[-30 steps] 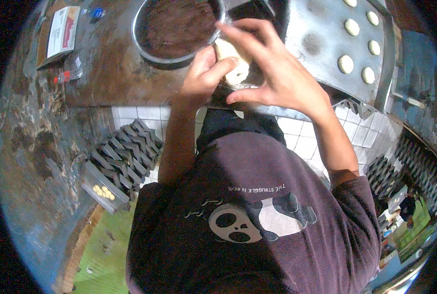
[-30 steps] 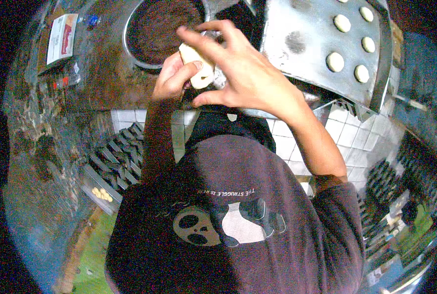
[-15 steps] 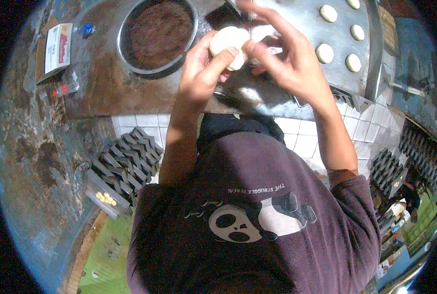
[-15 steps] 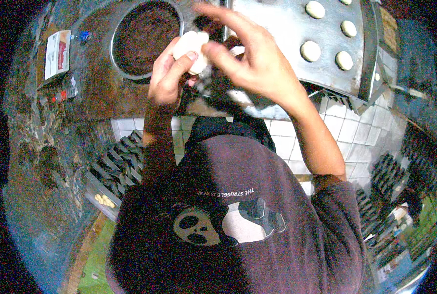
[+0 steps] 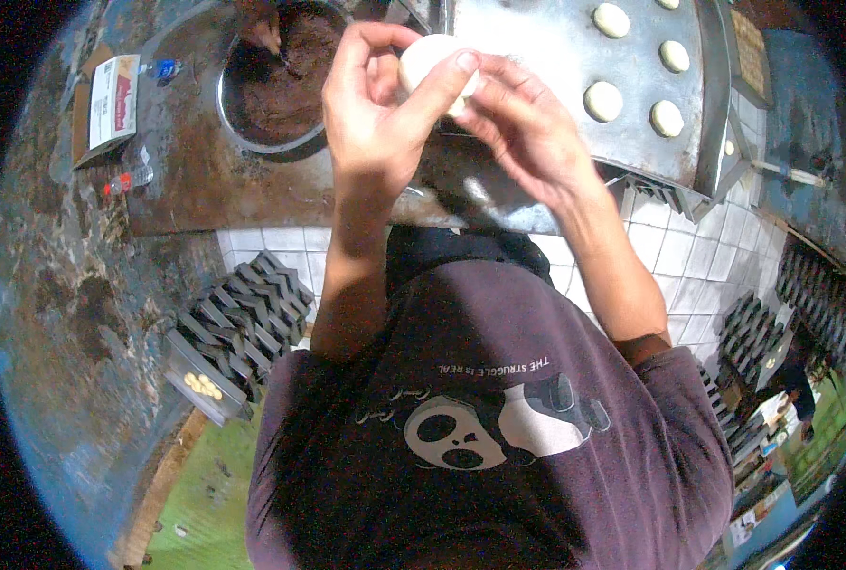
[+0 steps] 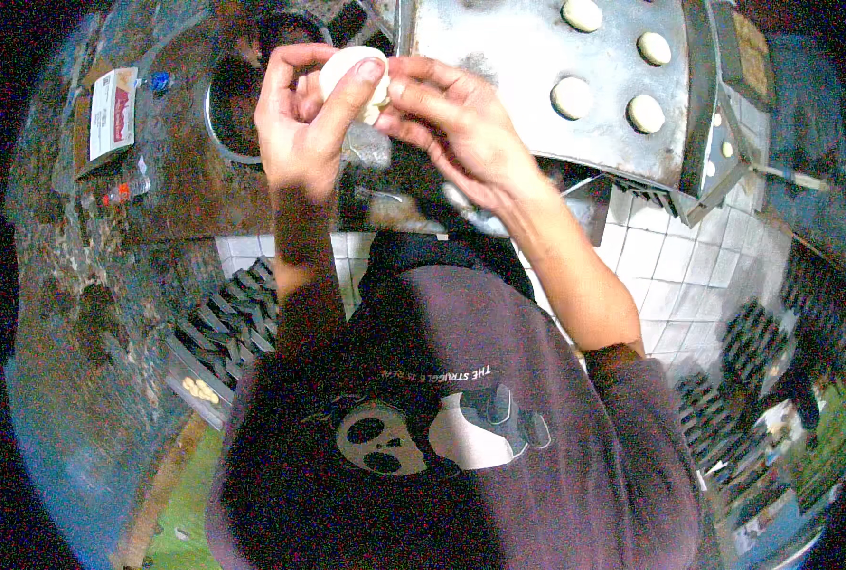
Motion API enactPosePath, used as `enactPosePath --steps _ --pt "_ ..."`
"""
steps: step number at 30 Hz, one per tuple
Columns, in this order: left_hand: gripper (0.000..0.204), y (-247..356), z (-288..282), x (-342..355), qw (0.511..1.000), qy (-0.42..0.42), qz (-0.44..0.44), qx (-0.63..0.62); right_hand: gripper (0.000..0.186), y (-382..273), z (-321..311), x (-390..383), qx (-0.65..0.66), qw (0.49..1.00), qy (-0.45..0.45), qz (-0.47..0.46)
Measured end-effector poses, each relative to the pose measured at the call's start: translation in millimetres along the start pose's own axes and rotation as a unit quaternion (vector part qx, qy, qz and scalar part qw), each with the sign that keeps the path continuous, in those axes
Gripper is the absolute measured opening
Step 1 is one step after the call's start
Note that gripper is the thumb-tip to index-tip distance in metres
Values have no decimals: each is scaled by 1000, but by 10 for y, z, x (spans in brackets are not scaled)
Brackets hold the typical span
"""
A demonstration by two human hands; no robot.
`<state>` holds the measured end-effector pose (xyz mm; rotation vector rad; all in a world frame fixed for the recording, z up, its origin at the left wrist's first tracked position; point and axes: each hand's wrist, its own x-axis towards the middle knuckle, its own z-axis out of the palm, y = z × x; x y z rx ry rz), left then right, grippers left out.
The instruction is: The person prepares filled buns by flattening dough portions, scooping a dark filling into the center with a spoon, and pinching the dough closed before placing them onto a metal tray.
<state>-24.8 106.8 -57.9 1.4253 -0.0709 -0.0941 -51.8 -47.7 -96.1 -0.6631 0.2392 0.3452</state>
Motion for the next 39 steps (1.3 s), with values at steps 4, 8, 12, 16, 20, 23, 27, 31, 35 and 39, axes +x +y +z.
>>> enactPosePath --steps 4,8,12,16,20,23,27,31,35,39 --pt "33 26 196 127 994 -66 68 55 42 281 15 -84 126 984 -108 -71" --pt "41 -45 500 72 988 -99 59 -98 33 257 50 -42 -123 950 85 -273" --pt "46 -112 591 47 989 -81 111 -59 21 94 50 -96 -222 913 82 -332" --pt "46 5 297 78 989 -46 106 -94 27 -452 -25 -340 -365 914 -138 -112" --pt "48 -351 241 236 997 13 75 19 38 -926 -177 -431 -567 812 -50 -128" --pt "56 -609 433 298 983 -31 151 96 55 -1011 -182 -276 -550 807 -64 -205" --pt "69 -750 640 325 988 -106 99 51 59 -1063 -129 -132 -605 773 -78 -176" --pt "68 -790 596 411 967 -118 122 191 53 -1055 -165 -18 -673 717 -60 -171" --pt "72 -874 478 482 959 -159 106 210 48 -1023 -354 157 -644 752 -76 -116" --pt "92 -851 61 497 954 -103 84 268 44 -951 -741 395 -749 643 -79 -138"
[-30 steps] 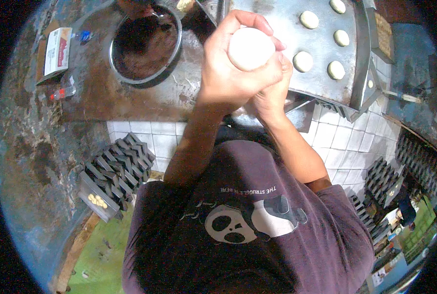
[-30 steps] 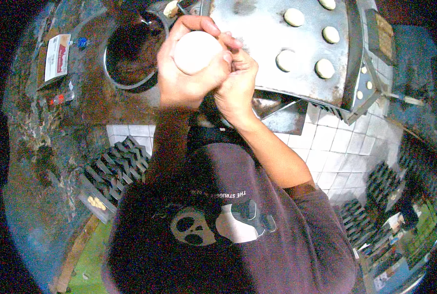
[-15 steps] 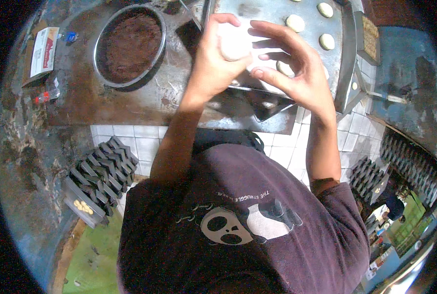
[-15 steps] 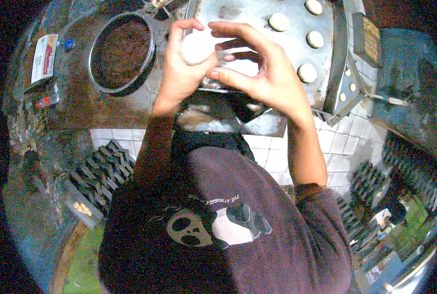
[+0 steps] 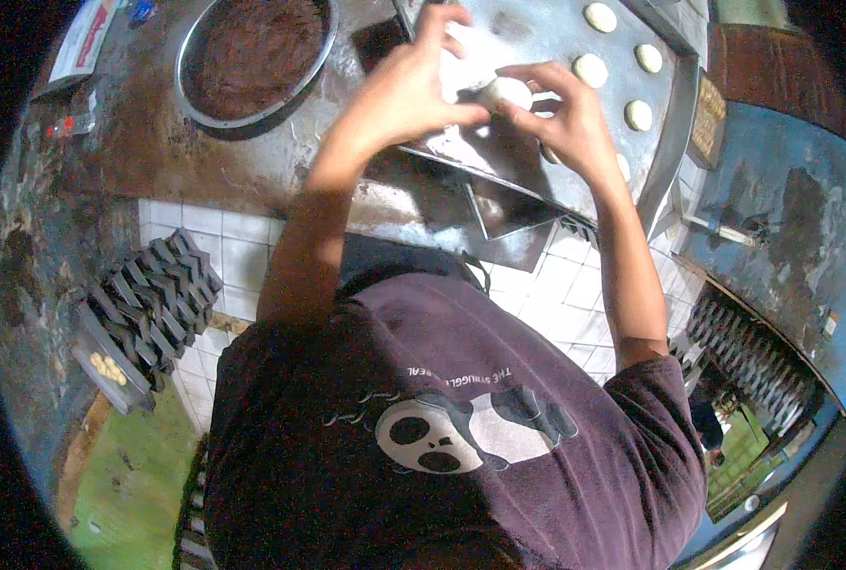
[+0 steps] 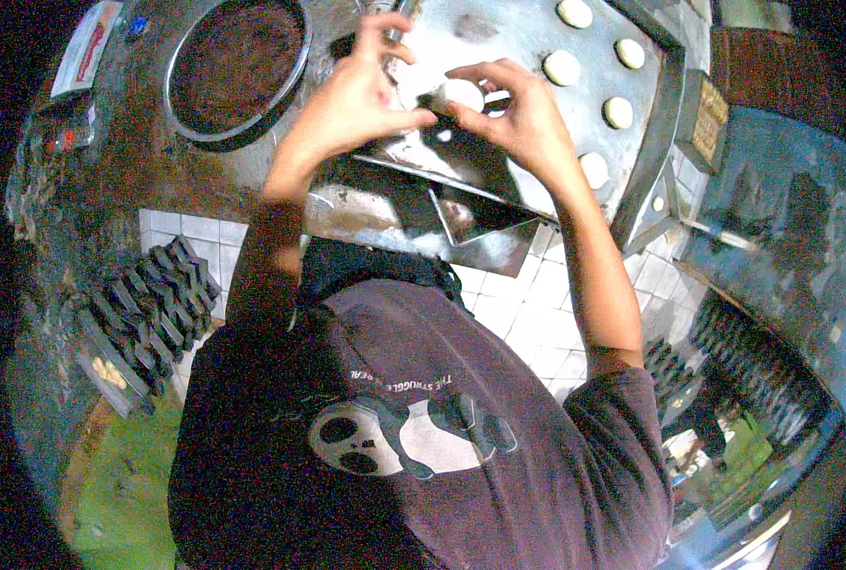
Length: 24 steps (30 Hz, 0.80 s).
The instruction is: The person prepares filled buns by flattening dough portions, scooping a dark filling into the center with a spoon, and pinching the dough closed before placing them onto a metal tray.
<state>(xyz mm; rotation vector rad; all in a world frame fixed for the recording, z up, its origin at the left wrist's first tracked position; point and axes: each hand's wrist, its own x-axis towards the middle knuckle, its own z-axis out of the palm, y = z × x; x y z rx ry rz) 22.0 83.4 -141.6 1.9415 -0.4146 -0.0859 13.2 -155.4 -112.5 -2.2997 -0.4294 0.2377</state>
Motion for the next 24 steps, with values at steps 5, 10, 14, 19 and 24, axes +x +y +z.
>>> enactPosePath --steps 5,10,14,19,24 --pt "69 390 -525 -391 974 -152 -41 -162 54 204 312 27 -213 969 -81 -99" --pt "46 1314 -671 -857 792 -449 237 -339 85 319 605 0 -333 915 -107 -199" --pt "23 1639 -557 -1045 660 -603 118 -432 83 381 691 57 -336 914 -114 -195" --pt "17 1709 -608 -1142 675 -567 153 -447 67 351 134 344 128 989 -76 -23" --pt "15 1651 -626 -1065 763 -356 244 -481 73 442 703 69 -283 940 -68 -178"
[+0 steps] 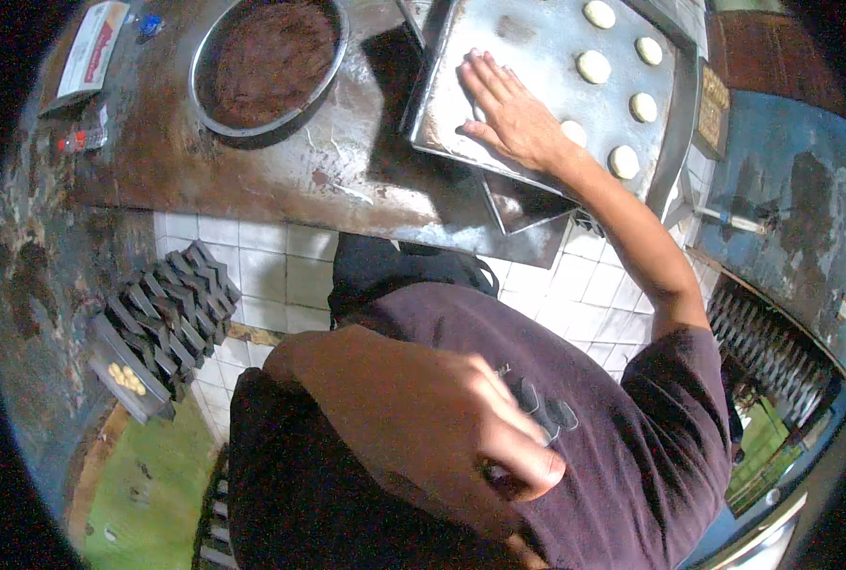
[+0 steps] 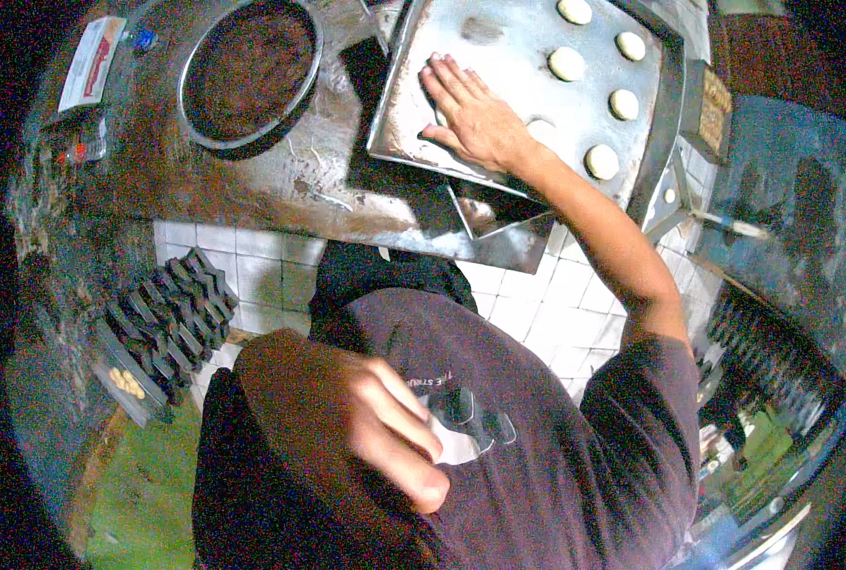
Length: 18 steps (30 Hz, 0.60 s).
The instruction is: The person prepares filled buns by flattening dough portions, scooping a dark filling into the center with a spoon, and pinching the dough closed before placing them onto a metal tray.
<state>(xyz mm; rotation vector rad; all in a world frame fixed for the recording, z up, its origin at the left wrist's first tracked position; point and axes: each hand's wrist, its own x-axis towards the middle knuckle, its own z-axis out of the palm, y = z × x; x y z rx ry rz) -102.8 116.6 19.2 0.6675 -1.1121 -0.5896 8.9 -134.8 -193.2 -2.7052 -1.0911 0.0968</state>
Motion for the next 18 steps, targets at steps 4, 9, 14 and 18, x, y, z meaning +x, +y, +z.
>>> enactPosePath --steps 4,9,14,18 --pt "16 31 228 107 972 168 146 72 68 126 -358 180 445 882 -57 144" --pt "21 252 565 269 948 289 130 -36 73 -9 150 115 -35 999 27 24" --pt "25 278 822 56 964 179 156 -119 70 157 -306 181 386 890 167 178" --pt "29 481 957 -234 971 104 143 -158 81 -707 -956 -206 543 715 403 175"
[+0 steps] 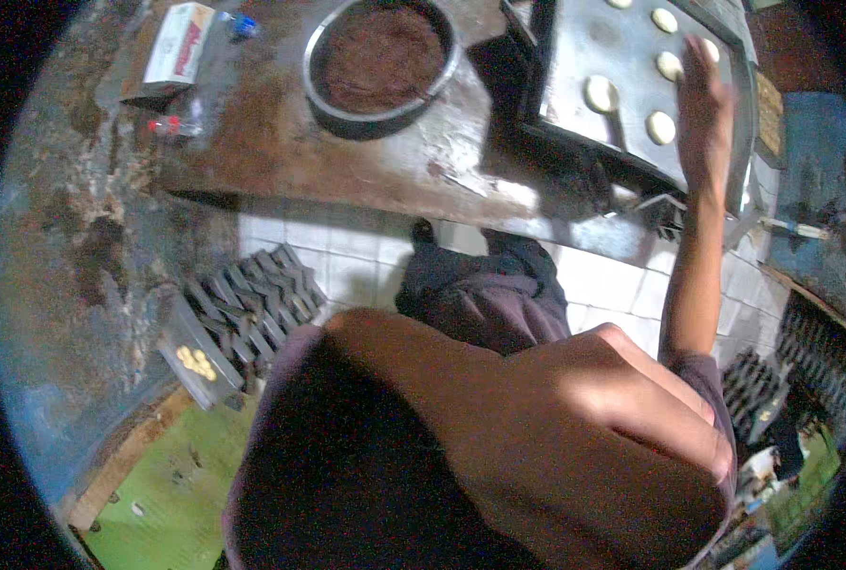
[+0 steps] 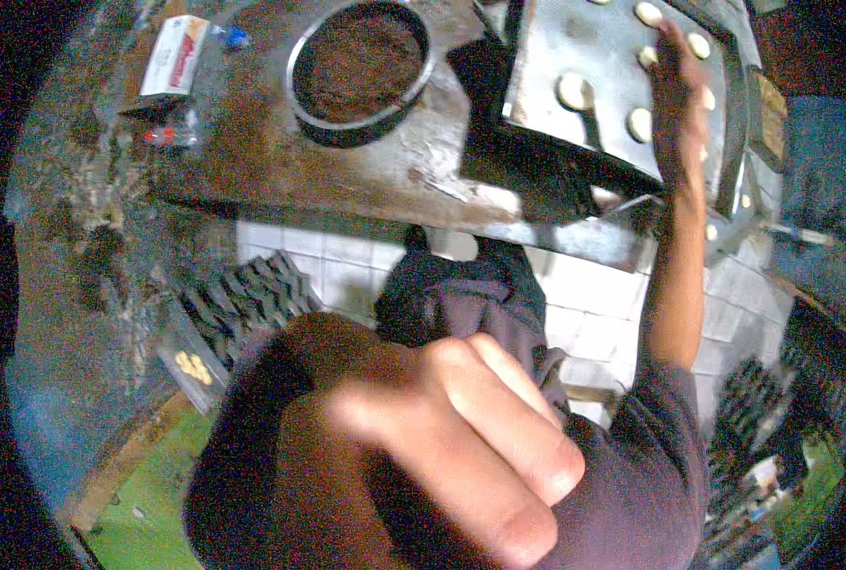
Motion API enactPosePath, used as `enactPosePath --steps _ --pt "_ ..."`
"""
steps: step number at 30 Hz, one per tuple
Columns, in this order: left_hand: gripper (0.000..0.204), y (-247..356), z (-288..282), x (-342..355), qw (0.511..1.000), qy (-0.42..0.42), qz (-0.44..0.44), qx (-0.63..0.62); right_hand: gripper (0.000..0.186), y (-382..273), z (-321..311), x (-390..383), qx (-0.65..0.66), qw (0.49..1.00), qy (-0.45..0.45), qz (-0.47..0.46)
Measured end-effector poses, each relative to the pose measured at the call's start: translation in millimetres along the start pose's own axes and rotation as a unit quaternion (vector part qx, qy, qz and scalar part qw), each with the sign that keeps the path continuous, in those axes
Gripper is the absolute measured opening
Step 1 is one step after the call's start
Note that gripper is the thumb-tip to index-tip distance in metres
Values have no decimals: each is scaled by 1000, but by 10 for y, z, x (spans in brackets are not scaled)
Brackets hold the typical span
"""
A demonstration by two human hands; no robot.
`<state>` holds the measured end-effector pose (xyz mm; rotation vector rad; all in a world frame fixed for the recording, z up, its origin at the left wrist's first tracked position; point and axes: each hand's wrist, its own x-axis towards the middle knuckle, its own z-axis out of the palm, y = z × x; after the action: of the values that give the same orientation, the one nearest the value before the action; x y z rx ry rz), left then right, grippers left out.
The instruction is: The person prepares filled buns by flattening dough portions, scooping a dark filling into the center with a spoon, and pinching the dough closed before placing them onto a metal tray.
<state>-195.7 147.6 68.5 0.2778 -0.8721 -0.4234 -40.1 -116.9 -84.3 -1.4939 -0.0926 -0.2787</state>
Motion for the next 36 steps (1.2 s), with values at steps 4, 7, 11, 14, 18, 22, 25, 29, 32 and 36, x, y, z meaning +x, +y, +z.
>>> enactPosePath --steps 4,7,11,14,18,22,25,29,32,36 --pt "33 373 232 -341 997 -54 -35 -47 87 -424 227 -1073 123 974 189 24" --pt "37 679 407 -640 992 -70 -49 -89 85 -288 369 -1841 188 947 256 54" --pt "41 854 637 -1017 985 -85 -63 -137 77 77 683 -2622 263 909 307 102" --pt "45 987 740 -1263 975 -105 -79 -181 74 279 945 -3156 277 897 316 137" --pt "50 1227 833 -1437 964 -137 -89 -208 70 726 1180 -3790 322 866 316 216" --pt "55 1365 898 -1508 973 -116 -38 -197 67 1162 1280 -4488 264 843 353 308" --pt "59 1356 1001 -1553 968 -88 50 -231 71 1626 1161 -5221 142 839 294 435" --pt "81 1397 1130 -1582 889 -33 175 -422 64 2319 571 -6425 -219 795 11 565" --pt "53 1883 769 -1785 965 -109 -14 -239 57 2737 458 -7161 -159 730 59 662" --pt "35 2139 55 -1682 959 -178 -152 161 62 2400 1128 -6753 -112 816 25 566"
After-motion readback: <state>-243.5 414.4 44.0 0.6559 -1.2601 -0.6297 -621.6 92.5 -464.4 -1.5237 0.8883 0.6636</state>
